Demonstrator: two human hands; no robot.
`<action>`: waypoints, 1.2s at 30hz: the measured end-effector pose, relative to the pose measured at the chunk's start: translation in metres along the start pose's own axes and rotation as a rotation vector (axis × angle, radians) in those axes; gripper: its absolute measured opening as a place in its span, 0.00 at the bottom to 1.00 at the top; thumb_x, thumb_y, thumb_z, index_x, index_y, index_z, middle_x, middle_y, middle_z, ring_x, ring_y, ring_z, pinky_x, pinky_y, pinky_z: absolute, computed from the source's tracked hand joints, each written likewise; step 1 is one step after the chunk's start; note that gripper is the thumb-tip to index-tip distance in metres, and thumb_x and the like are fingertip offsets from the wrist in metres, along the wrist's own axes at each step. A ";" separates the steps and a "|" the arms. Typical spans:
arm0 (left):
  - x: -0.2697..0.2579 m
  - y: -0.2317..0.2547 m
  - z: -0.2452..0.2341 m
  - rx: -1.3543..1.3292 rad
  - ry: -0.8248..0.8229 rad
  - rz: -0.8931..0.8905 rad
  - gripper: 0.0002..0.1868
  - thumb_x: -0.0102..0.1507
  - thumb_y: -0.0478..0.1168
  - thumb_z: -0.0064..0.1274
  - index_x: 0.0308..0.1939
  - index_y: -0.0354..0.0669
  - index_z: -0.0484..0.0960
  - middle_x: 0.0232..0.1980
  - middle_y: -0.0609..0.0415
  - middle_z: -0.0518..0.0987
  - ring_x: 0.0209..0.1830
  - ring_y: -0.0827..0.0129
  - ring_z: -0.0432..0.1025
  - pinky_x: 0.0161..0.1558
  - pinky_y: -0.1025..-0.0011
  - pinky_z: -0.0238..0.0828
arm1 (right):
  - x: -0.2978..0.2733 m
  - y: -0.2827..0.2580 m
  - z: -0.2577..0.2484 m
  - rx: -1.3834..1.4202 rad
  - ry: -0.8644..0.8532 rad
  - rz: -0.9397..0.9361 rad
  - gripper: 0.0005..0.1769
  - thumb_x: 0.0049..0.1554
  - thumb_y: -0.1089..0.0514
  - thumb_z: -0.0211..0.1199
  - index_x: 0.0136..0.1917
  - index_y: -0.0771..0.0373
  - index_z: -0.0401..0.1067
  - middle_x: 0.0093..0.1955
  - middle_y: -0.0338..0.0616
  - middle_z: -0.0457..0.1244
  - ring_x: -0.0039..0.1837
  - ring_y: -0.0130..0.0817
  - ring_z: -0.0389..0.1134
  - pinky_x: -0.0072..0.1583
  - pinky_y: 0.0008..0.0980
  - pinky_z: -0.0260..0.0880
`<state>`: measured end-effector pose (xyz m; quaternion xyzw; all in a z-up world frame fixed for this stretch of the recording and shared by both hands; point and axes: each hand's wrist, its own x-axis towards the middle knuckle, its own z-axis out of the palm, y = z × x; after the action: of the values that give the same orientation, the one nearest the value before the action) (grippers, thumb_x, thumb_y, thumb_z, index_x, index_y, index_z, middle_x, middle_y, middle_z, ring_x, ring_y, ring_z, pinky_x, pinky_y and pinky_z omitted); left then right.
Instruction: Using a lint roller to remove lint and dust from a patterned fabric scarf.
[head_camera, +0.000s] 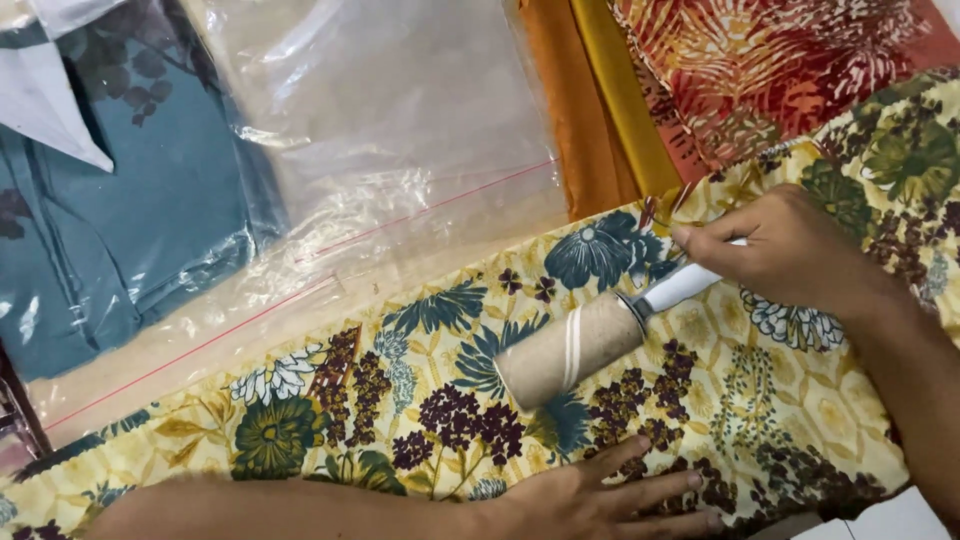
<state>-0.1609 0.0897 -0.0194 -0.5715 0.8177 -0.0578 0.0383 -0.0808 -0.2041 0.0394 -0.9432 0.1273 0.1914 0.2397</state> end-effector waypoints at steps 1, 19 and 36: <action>-0.001 -0.002 -0.003 0.000 -0.001 -0.002 0.36 0.75 0.63 0.35 0.83 0.65 0.44 0.85 0.66 0.36 0.86 0.62 0.37 0.80 0.43 0.37 | 0.000 -0.001 0.001 0.000 -0.001 -0.002 0.25 0.60 0.45 0.59 0.35 0.62 0.88 0.17 0.44 0.67 0.17 0.31 0.49 0.23 0.31 0.47; -0.001 -0.001 -0.004 -0.010 0.020 -0.072 0.41 0.74 0.69 0.36 0.83 0.62 0.39 0.86 0.69 0.40 0.86 0.63 0.34 0.76 0.36 0.16 | 0.011 0.072 -0.007 0.106 -0.065 -0.394 0.06 0.56 0.58 0.64 0.42 0.55 0.81 0.21 0.33 0.66 0.19 0.21 0.60 0.20 0.18 0.53; -0.001 -0.008 -0.012 -0.034 -0.090 0.028 0.44 0.74 0.68 0.37 0.82 0.56 0.34 0.86 0.63 0.35 0.85 0.59 0.29 0.77 0.41 0.24 | 0.004 0.045 0.001 -0.037 0.049 -0.511 0.20 0.49 0.54 0.72 0.55 0.54 0.73 0.49 0.37 0.64 0.46 0.30 0.64 0.48 0.28 0.63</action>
<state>-0.1545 0.0886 -0.0063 -0.5626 0.8239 -0.0175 0.0662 -0.0922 -0.2424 0.0183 -0.9534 -0.1126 0.1039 0.2600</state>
